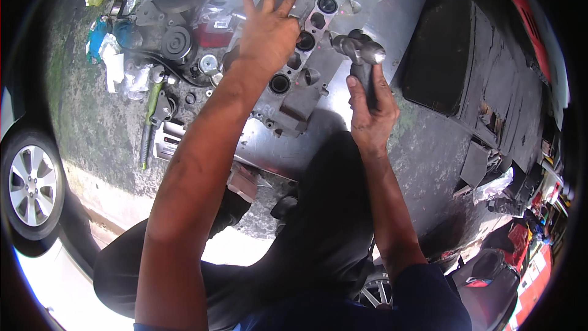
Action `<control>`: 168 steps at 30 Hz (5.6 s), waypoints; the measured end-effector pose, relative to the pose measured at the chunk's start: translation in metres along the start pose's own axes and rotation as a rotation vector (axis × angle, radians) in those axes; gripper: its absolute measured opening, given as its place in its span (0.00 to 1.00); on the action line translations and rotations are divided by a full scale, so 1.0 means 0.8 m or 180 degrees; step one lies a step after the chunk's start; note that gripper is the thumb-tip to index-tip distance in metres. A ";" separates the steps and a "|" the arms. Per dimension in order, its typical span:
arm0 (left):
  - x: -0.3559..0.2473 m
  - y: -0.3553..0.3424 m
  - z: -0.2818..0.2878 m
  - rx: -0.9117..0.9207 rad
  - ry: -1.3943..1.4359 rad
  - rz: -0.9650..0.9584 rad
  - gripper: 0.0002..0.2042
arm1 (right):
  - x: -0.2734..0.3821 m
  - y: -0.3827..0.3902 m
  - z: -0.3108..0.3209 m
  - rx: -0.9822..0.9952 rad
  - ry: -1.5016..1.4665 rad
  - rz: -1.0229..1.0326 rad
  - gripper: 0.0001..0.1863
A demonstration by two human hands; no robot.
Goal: Insert seals and components into an engine cylinder head using a hammer and hands.
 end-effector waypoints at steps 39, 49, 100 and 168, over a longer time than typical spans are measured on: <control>-0.099 0.077 -0.080 -0.0949 0.0529 0.0239 0.28 | -0.024 -0.015 -0.006 0.0251 -0.0582 -0.0555 0.32; -0.126 0.090 -0.122 -0.0907 0.0466 -0.0011 0.24 | 0.008 -0.063 -0.034 0.1142 -0.0135 0.0287 0.32; -0.113 0.095 -0.136 -0.0898 0.0880 -0.0018 0.25 | 0.027 -0.063 -0.046 0.1012 0.0087 0.0941 0.32; 0.215 0.378 -0.021 0.1568 0.0103 0.1813 0.14 | -0.077 0.006 0.072 0.1000 0.2034 -0.1156 0.24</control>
Point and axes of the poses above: each hand's wrist, its own y-axis away from the middle knuckle, its own z-axis out of the back of the hand, x = y × z, the point moved 2 cm from there along -y, towards the middle knuckle, and after that the axes turned 6 degrees about -y, right-handed, at the moved point
